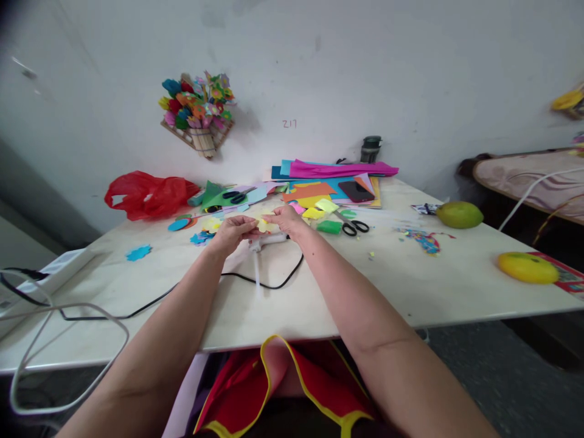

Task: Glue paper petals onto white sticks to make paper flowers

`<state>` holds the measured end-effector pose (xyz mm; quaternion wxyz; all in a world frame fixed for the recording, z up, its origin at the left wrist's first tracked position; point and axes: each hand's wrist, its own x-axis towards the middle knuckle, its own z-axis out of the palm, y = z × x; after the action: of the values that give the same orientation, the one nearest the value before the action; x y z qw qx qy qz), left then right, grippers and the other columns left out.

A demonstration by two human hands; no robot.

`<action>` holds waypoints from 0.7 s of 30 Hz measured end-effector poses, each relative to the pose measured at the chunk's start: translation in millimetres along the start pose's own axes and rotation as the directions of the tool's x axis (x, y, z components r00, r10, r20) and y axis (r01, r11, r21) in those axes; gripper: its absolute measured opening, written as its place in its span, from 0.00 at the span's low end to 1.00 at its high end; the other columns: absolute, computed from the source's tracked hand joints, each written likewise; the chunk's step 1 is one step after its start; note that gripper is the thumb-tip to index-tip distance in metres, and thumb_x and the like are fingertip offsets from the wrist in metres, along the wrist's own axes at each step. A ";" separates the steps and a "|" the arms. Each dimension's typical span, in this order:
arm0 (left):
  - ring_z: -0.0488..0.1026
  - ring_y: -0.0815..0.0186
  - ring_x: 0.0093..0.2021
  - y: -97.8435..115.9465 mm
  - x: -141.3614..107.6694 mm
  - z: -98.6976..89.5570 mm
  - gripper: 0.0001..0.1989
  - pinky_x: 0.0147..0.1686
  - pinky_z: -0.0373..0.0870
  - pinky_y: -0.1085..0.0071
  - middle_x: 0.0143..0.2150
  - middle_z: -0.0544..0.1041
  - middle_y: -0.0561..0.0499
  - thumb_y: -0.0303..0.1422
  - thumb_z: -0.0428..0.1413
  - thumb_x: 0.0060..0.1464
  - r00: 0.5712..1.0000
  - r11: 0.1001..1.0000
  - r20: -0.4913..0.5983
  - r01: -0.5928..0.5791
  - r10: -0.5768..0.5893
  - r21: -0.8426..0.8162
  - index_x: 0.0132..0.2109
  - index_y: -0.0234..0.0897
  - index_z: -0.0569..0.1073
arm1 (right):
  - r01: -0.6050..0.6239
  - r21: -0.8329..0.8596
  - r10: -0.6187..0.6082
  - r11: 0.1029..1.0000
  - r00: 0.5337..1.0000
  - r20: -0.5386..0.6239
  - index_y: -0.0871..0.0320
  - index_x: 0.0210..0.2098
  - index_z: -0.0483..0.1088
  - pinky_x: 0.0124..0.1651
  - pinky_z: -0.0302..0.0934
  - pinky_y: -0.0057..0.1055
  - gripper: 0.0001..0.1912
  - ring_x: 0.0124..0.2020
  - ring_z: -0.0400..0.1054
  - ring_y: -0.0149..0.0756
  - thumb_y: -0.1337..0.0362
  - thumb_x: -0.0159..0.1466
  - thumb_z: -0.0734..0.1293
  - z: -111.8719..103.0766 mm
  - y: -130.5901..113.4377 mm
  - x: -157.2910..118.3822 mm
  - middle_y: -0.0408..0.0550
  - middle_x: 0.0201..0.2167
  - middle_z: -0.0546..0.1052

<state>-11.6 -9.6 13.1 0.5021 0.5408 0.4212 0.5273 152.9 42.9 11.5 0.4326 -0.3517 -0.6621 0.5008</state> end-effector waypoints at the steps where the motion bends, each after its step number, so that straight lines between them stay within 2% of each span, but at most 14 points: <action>1: 0.74 0.67 0.24 0.2 0.0 -0.3 0.14 0.25 0.70 0.73 0.23 0.75 0.49 0.35 0.63 0.37 1.000 1.000 -0.005 -0.003 0.003 -0.007 0.30 0.29 0.71 | -0.010 0.015 0.010 1.000 1.000 0.007 0.58 0.15 0.54 0.18 0.38 0.24 0.25 0.17 0.44 0.22 0.48 0.43 0.71 -0.1 -2.4 -1.7 0.36 0.14 0.52; 5: 0.74 0.66 0.25 1.0 0.1 -1.6 0.14 0.27 0.70 0.73 0.24 0.75 0.50 0.35 0.63 0.37 1.000 0.999 -0.013 -0.016 0.016 -0.035 0.30 0.30 0.70 | -0.019 0.066 0.014 0.998 0.998 0.068 0.58 0.18 0.58 0.18 0.40 0.24 0.22 0.19 0.50 0.24 0.46 0.47 0.67 -1.3 -10.8 -7.3 0.39 0.17 0.60; 8: 0.75 0.66 0.25 1.0 0.1 -1.5 0.15 0.25 0.70 0.74 0.24 0.75 0.49 0.35 0.63 0.37 1.000 0.999 -0.014 -0.015 0.014 -0.030 0.30 0.29 0.70 | -0.001 0.022 -0.001 1.000 0.998 0.066 0.58 0.16 0.52 0.18 0.39 0.24 0.25 0.17 0.45 0.22 0.50 0.43 0.70 -1.3 -9.1 -6.2 0.36 0.15 0.55; 12: 0.75 0.66 0.26 0.6 -0.5 -0.1 0.14 0.26 0.70 0.73 0.24 0.75 0.48 0.36 0.63 0.38 1.000 1.000 0.001 -0.014 0.014 -0.014 0.30 0.29 0.71 | 0.010 -0.043 -0.011 0.999 1.000 -0.019 0.57 0.16 0.48 0.19 0.35 0.25 0.28 0.17 0.39 0.21 0.52 0.41 0.72 2.2 -1.3 -2.2 0.34 0.15 0.47; 18: 0.76 0.63 0.29 1.0 -1.4 0.8 0.15 0.29 0.71 0.71 0.25 0.76 0.46 0.37 0.63 0.39 1.000 1.000 0.028 -0.004 0.004 0.002 0.31 0.30 0.71 | 0.034 -0.111 -0.043 0.993 0.996 -0.082 0.56 0.16 0.46 0.20 0.34 0.25 0.28 0.18 0.38 0.22 0.52 0.43 0.71 7.8 -2.0 -4.8 0.34 0.15 0.45; 21: 0.75 0.64 0.28 0.7 -0.7 -0.3 0.14 0.29 0.71 0.71 0.26 0.77 0.47 0.37 0.62 0.39 0.999 1.000 0.030 -0.017 0.017 -0.008 0.30 0.30 0.70 | 0.007 -0.060 -0.010 0.998 0.999 -0.045 0.57 0.16 0.48 0.20 0.36 0.25 0.26 0.18 0.40 0.22 0.51 0.44 0.70 6.3 -4.3 -5.5 0.35 0.15 0.48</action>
<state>-12.0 -10.4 13.6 0.5061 0.5503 0.4067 0.5250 149.0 34.5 13.6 0.4390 -0.3729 -0.6684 0.4705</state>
